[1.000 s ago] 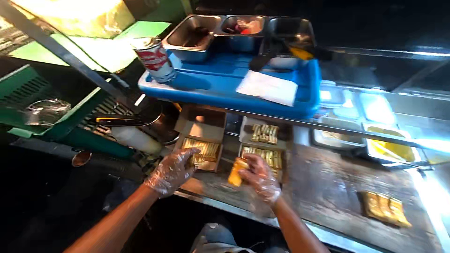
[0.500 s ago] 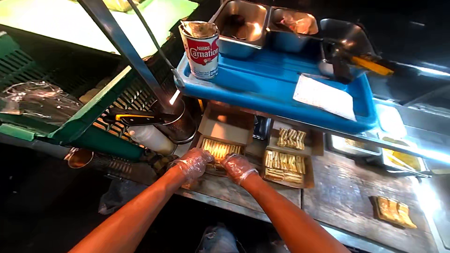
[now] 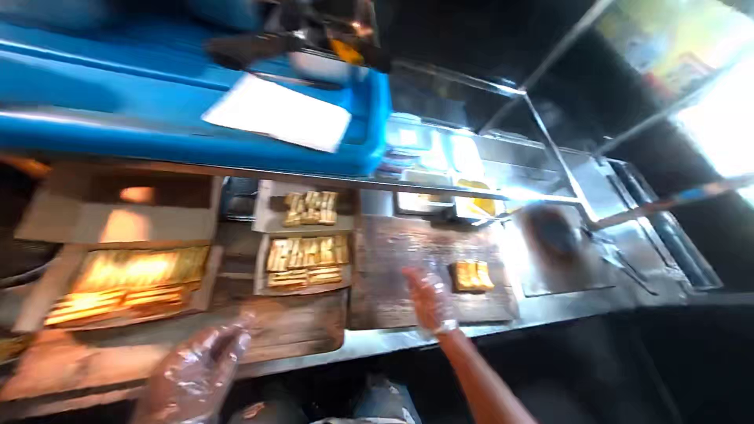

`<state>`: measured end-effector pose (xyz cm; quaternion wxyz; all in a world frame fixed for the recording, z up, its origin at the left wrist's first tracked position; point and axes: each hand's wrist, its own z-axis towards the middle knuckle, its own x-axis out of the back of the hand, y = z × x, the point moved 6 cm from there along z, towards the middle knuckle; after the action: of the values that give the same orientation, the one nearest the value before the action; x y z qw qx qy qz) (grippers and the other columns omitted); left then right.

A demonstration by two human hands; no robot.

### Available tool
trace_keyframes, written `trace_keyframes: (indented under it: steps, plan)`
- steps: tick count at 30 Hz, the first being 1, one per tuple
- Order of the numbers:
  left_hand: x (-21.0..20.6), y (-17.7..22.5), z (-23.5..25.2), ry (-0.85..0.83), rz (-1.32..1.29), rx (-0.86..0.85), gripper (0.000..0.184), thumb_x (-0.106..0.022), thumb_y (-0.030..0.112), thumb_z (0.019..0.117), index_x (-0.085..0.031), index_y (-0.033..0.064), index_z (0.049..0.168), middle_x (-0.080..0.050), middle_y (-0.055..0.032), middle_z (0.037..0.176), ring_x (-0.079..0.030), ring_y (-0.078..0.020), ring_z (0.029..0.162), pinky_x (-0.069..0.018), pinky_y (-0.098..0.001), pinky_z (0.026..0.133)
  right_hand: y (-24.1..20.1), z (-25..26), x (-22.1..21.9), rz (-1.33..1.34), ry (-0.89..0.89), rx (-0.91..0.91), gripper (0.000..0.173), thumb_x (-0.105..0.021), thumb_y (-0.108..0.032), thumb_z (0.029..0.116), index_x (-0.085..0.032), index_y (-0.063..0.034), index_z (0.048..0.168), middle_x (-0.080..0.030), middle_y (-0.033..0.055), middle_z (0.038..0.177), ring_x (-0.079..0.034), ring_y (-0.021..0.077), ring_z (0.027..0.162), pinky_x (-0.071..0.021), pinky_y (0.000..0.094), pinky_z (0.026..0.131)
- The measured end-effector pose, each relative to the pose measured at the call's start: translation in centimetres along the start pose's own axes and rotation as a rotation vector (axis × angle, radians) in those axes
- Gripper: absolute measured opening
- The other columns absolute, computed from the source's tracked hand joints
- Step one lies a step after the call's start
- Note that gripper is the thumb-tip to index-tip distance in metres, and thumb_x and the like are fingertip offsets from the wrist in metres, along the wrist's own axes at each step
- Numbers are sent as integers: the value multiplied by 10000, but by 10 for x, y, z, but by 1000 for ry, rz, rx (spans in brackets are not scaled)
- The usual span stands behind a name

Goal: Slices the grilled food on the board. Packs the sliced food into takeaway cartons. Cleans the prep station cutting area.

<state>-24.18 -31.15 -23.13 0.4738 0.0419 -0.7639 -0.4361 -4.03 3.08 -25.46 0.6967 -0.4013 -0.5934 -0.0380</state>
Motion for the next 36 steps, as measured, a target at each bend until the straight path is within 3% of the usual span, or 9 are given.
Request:
trace_keyframes:
  steps: [3, 6, 12, 16, 19, 24, 27, 32, 36]
  plan:
    - [-112, 93, 8, -119, -176, -79, 239, -664, 220, 967, -758, 98, 1151, -760, -49, 1080, -731, -138, 949, -605, -362, 906, 156, 16, 97, -208, -136, -317, 315, -542, -134, 1029, -700, -137, 1302, -691, 174, 1271, -655, 362, 1181, -503, 592, 1029]
    - [-216, 195, 60, -377, -169, -89, 268, -626, 294, 1007, -733, 173, 1221, -733, 19, 1175, -689, -77, 1067, -554, -325, 1002, 229, 36, 121, -189, -373, -338, 338, -534, -165, 1036, -689, -190, 1335, -688, 108, 1318, -643, 305, 1234, -489, 567, 1072]
    - [-374, 303, 152, -731, 279, 14, 587, -778, 337, 867, -601, 115, 1380, -662, -179, 1282, -635, -367, 1180, -501, -616, 987, 231, 67, 69, -217, -738, -209, 576, -737, -299, 887, -590, -217, 1438, -663, 164, 1310, -620, 367, 1234, -474, 626, 1044]
    - [-399, 311, 148, -727, 521, 82, 417, -763, 274, 816, -689, 43, 1156, -674, -197, 1188, -659, -378, 1093, -547, -612, 879, 254, 63, 44, -63, -588, -233, 436, -812, -229, 789, -724, -200, 1215, -716, 134, 1177, -679, 327, 1110, -540, 593, 958]
    - [-405, 304, 150, -752, 411, 17, 449, -745, 237, 850, -632, 65, 1248, -653, -188, 1246, -637, -370, 1148, -529, -596, 932, 256, 60, 48, 24, -570, -219, 323, -834, -188, 779, -735, -122, 1080, -722, 143, 1047, -694, 314, 995, -558, 570, 894]
    - [-352, 292, 134, -752, 21, -148, 638, -804, 128, 792, -568, 138, 1385, -653, -128, 1315, -630, -300, 1205, -504, -534, 1030, 189, 50, 84, 120, -728, -163, 402, -779, -217, 862, -684, -86, 1229, -713, 95, 1147, -677, 227, 1079, -537, 468, 993]
    - [-277, 257, 108, -729, -60, -196, 566, -787, 81, 790, -619, 87, 1331, -662, -155, 1292, -631, -312, 1201, -495, -526, 1044, 111, 38, 76, 177, -755, -97, 359, -785, -213, 845, -689, -84, 1166, -716, 95, 1080, -692, 225, 1005, -566, 467, 920]
    - [-111, 137, 66, -614, 73, -59, 494, -788, 177, 810, -659, 130, 1284, -683, -106, 1259, -644, -275, 1184, -511, -513, 1035, -87, 27, -12, 115, -819, 193, 315, -693, -131, 899, -696, -69, 1208, -696, 147, 1211, -655, 285, 1162, -513, 484, 1039]
    - [39, 46, 78, -353, 167, -45, 477, -769, 307, 879, -660, 114, 1302, -673, -115, 1282, -628, -263, 1212, -473, -472, 1086, -255, 60, -72, -22, -730, 343, 470, -584, -109, 956, -597, -114, 1426, -606, 147, 1418, -548, 297, 1352, -431, 467, 1150]
